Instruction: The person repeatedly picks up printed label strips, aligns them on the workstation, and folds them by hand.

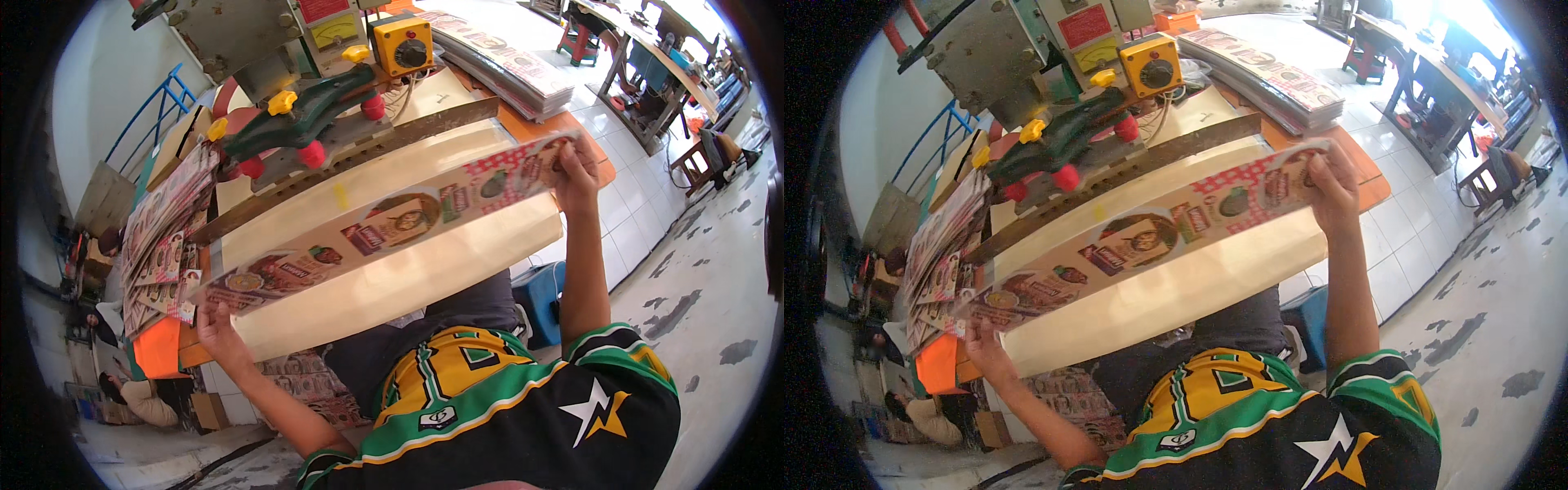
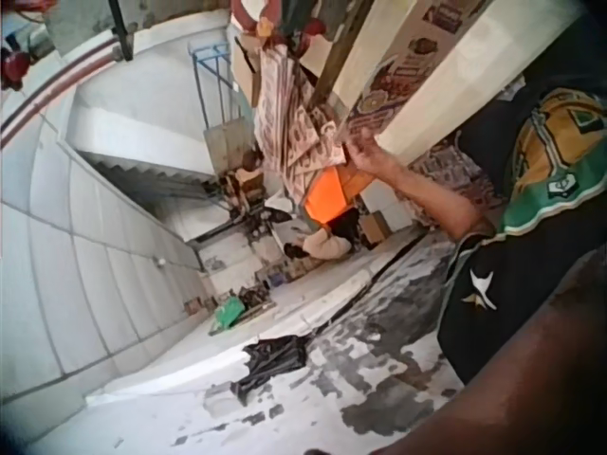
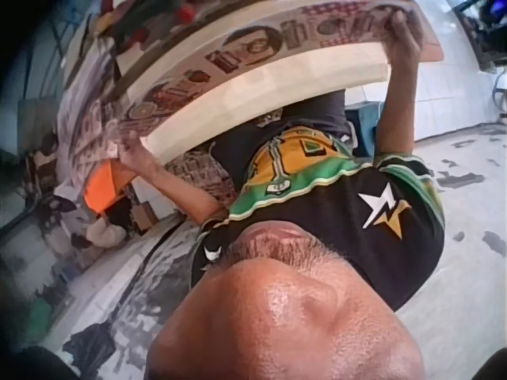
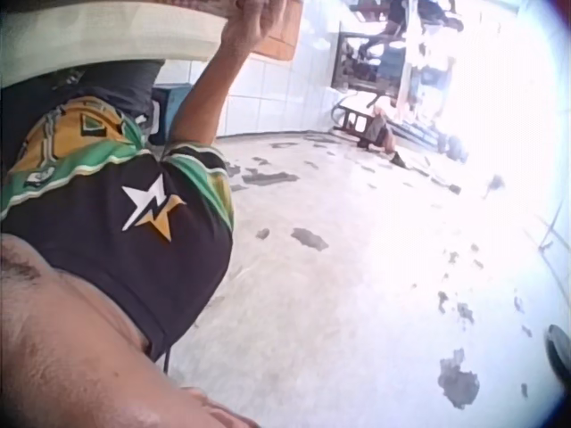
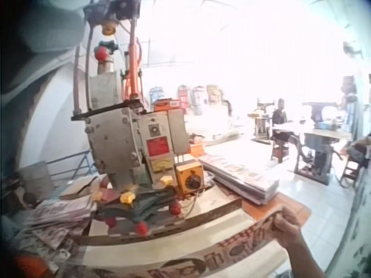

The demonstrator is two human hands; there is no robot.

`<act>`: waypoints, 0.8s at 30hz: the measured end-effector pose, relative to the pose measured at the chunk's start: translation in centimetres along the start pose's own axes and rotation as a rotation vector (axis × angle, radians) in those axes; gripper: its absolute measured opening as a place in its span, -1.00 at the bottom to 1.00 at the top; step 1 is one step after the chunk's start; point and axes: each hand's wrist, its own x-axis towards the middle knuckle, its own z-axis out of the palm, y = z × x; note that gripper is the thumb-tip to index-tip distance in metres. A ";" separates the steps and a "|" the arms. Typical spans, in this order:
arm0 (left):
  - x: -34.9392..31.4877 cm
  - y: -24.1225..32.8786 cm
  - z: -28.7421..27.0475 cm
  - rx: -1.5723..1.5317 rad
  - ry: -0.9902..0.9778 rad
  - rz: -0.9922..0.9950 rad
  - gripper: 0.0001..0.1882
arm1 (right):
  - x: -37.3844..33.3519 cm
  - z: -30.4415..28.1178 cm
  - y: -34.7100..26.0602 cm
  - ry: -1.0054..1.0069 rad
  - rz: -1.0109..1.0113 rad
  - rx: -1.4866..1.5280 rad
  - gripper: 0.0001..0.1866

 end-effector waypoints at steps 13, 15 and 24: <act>-2.5 -0.7 -2.2 0.130 -0.025 -0.106 -0.77 | 0.1 0.2 2.1 -0.228 0.286 -0.129 -0.52; -2.4 -1.8 -2.7 0.066 -0.044 -0.088 -0.81 | -0.4 -0.7 2.8 -0.256 0.339 -0.136 -0.53; -1.6 0.0 2.6 -0.109 0.162 -0.026 -0.85 | -0.2 0.5 2.8 -0.141 0.125 -0.213 -0.76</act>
